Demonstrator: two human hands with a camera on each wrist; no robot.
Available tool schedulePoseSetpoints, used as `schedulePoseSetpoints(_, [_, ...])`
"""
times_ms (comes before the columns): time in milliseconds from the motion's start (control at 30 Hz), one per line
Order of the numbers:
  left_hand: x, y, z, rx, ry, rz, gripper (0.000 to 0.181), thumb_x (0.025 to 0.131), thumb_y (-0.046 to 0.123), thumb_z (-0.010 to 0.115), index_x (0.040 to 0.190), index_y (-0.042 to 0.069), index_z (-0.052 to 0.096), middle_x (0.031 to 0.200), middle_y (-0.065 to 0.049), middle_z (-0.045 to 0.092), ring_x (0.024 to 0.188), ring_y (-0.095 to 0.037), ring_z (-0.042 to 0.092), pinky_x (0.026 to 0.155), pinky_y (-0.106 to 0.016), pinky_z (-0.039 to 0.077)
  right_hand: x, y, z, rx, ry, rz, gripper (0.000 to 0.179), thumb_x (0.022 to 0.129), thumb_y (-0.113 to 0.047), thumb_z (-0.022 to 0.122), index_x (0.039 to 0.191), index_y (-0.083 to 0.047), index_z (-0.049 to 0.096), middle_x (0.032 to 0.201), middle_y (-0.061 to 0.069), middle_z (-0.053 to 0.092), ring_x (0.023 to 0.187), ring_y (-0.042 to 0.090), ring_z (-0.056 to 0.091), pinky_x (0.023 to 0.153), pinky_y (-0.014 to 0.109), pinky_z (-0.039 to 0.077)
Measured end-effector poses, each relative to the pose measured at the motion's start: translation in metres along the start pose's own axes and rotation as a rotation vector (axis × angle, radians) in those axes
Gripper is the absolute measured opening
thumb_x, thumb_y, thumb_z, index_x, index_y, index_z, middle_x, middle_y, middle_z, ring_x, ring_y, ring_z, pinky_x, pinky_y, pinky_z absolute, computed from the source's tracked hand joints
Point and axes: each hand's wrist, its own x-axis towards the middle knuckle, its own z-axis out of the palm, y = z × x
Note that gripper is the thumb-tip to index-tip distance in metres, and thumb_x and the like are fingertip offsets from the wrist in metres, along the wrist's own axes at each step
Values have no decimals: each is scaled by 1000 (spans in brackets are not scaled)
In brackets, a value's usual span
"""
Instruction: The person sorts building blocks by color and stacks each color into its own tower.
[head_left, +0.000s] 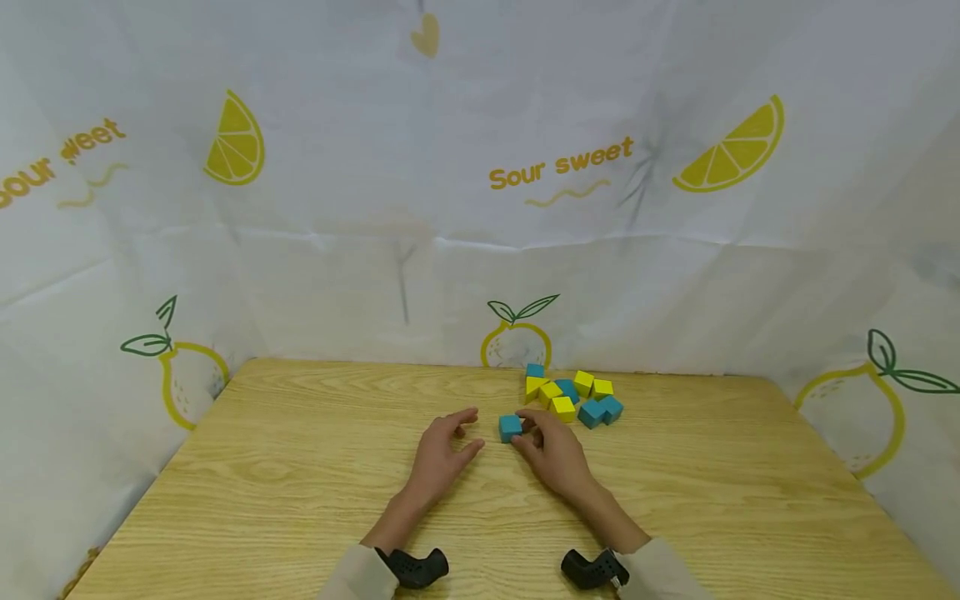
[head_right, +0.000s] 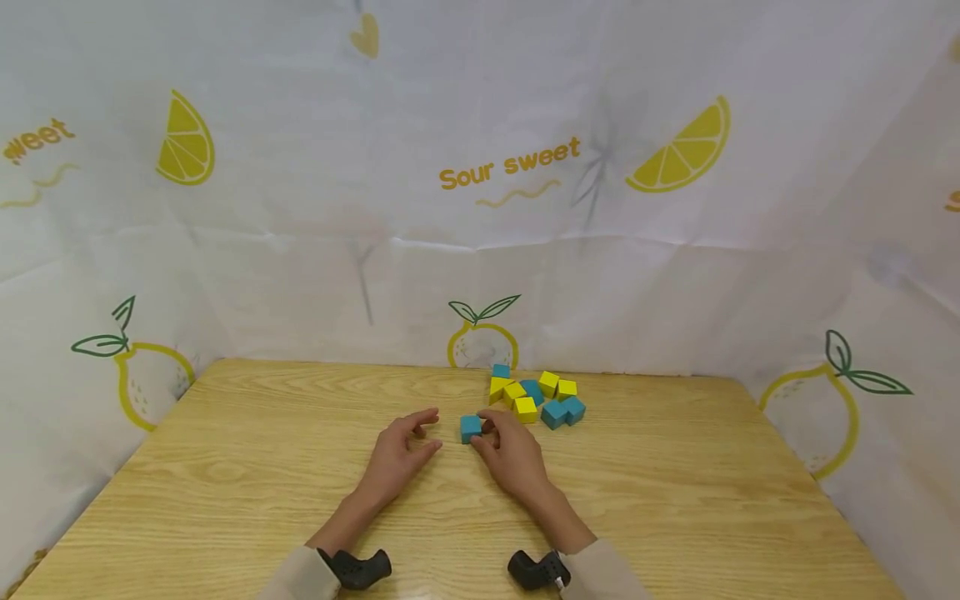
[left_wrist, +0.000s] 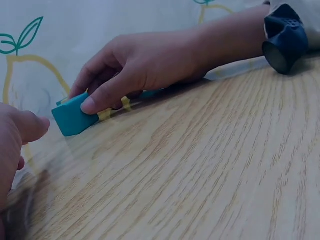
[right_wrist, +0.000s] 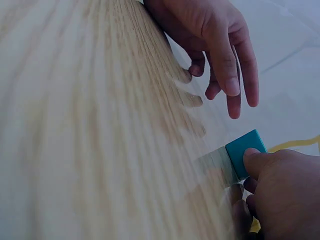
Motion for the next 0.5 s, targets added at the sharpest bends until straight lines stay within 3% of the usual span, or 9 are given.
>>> schedulePoseSetpoints(200, [-1,0,1,71,-19,-5,46,86,17,73,129,6,61,114,-4,63,82,-15,47,69,-29,42,-3,-6,5,33,-23,-15,36,86,-14,73,121,-9,63,95,0,64,68,6,51,62,26,45])
schedulePoseSetpoints(500, [0,1,1,111,-45,-32,40,85,17,74,123,9,65,106,0,68,84,-14,49,71,-29,44,-7,-21,10,63,-56,-30,35,87,-16,72,120,-7,63,94,-1,63,71,8,52,65,27,45])
